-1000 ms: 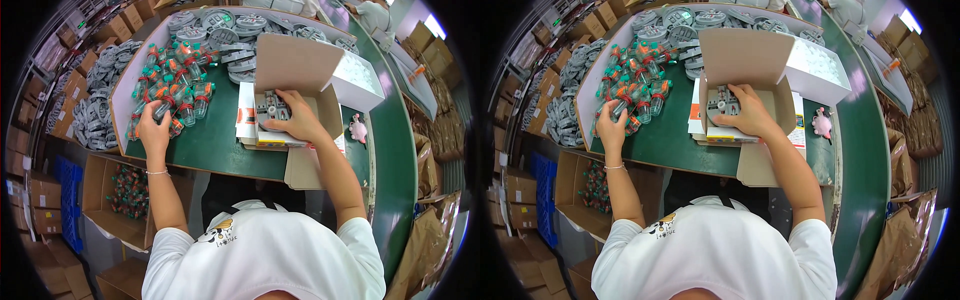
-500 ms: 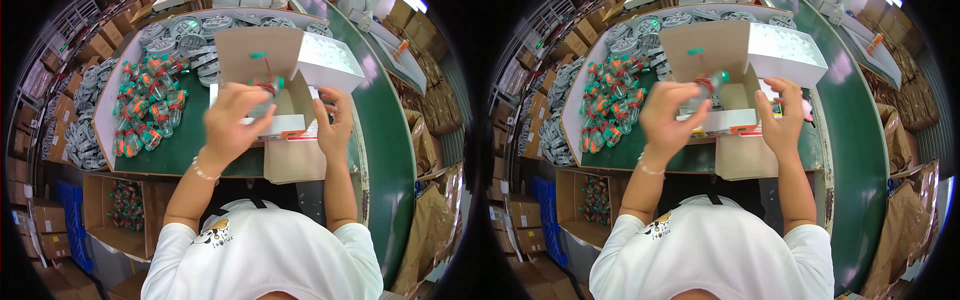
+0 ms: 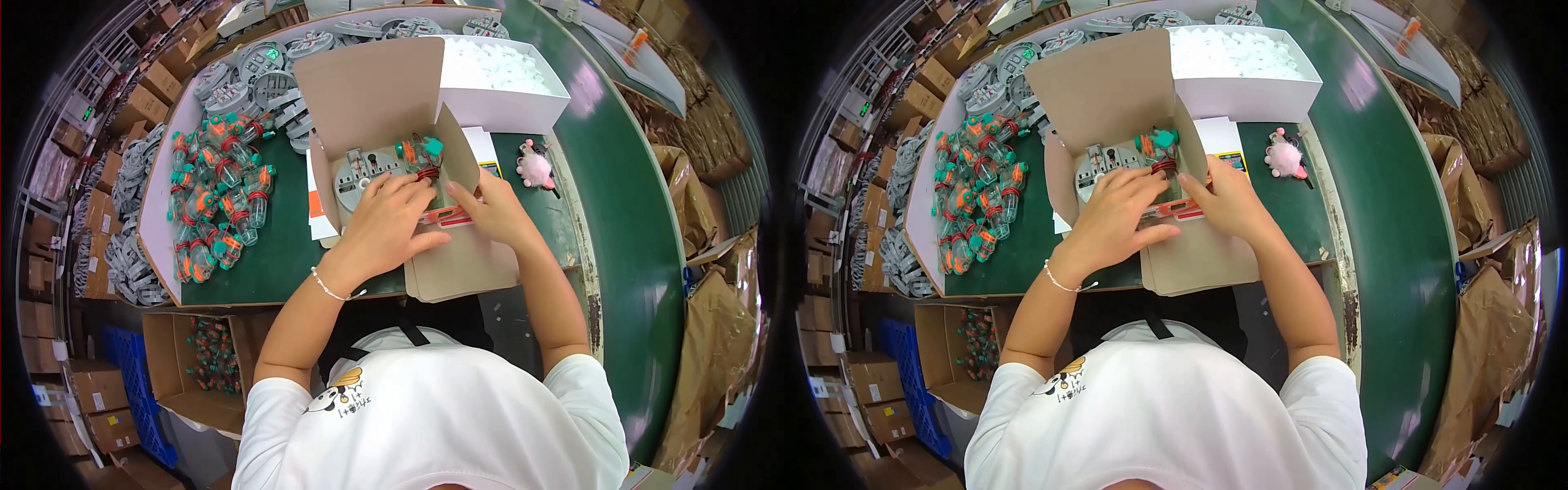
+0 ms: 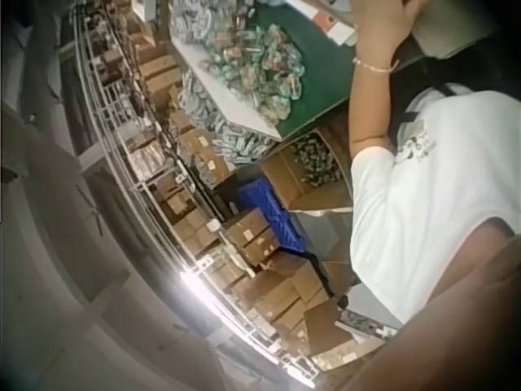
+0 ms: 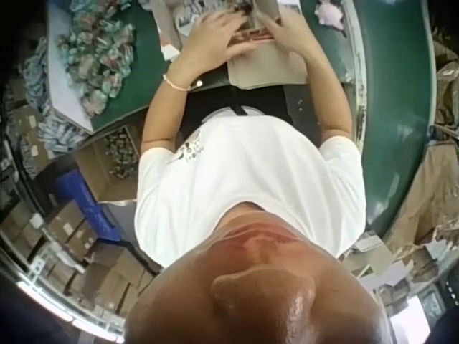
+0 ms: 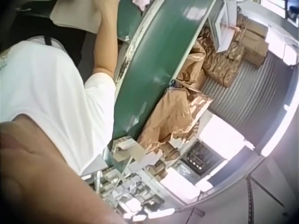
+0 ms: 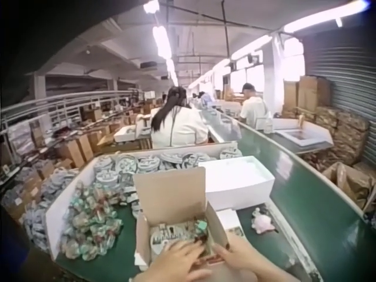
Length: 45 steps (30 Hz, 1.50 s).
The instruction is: Assembling cardboard boxes and placing mechanical components inside them on a factory production line.
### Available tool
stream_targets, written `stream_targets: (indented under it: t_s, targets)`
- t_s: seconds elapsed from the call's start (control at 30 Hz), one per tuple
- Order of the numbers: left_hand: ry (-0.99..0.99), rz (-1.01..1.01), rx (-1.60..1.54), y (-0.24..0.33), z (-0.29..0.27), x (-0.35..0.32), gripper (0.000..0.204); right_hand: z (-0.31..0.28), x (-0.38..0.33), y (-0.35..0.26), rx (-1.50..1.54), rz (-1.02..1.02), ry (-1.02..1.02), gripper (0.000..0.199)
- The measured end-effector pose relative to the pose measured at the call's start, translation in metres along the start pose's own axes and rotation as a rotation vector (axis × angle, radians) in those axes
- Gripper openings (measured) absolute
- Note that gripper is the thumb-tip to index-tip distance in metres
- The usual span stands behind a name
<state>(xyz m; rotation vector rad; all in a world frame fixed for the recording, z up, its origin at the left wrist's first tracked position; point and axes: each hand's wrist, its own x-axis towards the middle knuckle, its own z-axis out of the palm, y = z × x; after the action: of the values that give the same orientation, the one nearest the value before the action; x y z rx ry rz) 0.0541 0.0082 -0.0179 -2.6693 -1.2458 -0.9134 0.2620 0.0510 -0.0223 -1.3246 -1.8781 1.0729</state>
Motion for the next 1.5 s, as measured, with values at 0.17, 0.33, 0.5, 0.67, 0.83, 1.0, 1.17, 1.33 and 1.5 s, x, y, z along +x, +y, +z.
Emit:
stream_targets:
  t_s: [0.17, 0.33, 0.5, 0.67, 0.83, 1.0, 1.17, 1.33, 1.5]
  targets:
    - [0.368, -0.055, -0.139, 0.014, -0.043, -0.019, 0.033, 0.005, 0.01, 0.006, -0.041, -0.13, 0.066, 0.021]
    - [0.706, -0.426, -0.135, -0.016, -0.073, -0.074, 0.029, -0.007, -0.015, 0.014, -0.118, 0.002, 0.256, 0.028]
    - [0.397, -0.8, 0.104, -0.068, -0.034, -0.112, 0.05, -0.056, -0.091, 0.045, -0.146, 0.105, 0.808, 0.031]
    - [0.262, -0.837, 0.015, -0.082, -0.011, -0.124, 0.061, -0.135, -0.169, 0.158, -0.166, 0.287, 1.016, 0.03]
    - [0.272, -0.813, -0.051, -0.087, -0.02, -0.118, 0.061, -0.154, -0.206, 0.201, -0.328, 0.55, 1.202, 0.045]
    - [0.344, -0.9, -0.786, -0.103, -0.037, -0.116, 0.067, -0.121, -0.187, 0.168, -1.684, 0.694, 1.589, 0.059]
    - [0.233, -0.717, -1.268, -0.092, -0.076, -0.088, 0.075, -0.057, -0.097, 0.023, -0.346, -0.091, 1.125, 0.019]
    - [0.361, -0.51, -1.2, -0.068, -0.095, -0.096, 0.074, 0.036, -0.016, -0.074, -0.074, -0.428, 0.43, 0.017]
    - [-0.109, -0.207, -0.681, -0.058, -0.162, -0.102, 0.074, 0.036, 0.008, -0.108, 0.13, -0.621, 0.382, 0.013]
